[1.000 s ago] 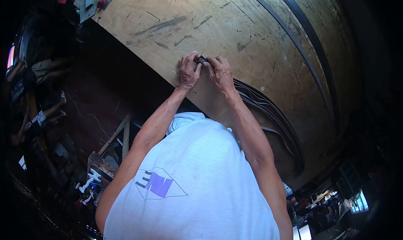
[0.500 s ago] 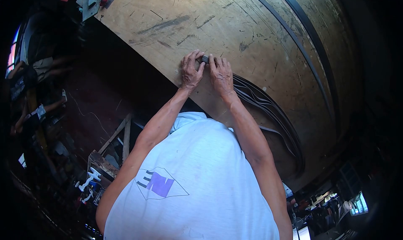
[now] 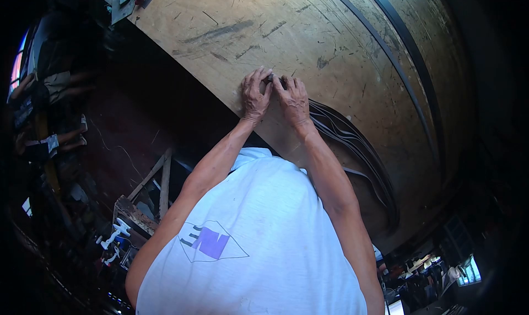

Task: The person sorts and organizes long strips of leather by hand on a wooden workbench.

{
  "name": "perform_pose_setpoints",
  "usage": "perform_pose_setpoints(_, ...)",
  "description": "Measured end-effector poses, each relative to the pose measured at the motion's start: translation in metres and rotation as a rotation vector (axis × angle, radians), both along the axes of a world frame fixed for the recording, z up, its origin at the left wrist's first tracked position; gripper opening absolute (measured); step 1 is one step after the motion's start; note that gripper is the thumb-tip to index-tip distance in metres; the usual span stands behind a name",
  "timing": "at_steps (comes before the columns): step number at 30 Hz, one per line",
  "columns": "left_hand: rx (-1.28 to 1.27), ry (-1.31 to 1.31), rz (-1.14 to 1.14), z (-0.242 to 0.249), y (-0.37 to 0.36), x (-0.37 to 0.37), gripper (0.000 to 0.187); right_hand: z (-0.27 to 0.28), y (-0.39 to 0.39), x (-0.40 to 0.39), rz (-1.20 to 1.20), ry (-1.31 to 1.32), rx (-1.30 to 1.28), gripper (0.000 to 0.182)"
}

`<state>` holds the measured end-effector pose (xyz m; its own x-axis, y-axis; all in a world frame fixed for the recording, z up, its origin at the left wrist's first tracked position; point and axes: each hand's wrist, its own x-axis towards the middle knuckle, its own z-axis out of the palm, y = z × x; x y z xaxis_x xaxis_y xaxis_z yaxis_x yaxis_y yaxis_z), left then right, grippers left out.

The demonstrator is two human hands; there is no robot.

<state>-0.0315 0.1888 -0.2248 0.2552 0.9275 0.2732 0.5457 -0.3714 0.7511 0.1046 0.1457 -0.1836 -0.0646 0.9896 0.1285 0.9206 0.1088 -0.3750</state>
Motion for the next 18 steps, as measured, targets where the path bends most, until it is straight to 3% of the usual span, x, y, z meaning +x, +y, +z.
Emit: perform_pose_setpoints(18, -0.035, 0.027, 0.063, -0.007, -0.0028, 0.0003, 0.059, -0.0057, 0.0041, -0.0035, -0.087, 0.115, 0.044, 0.036)
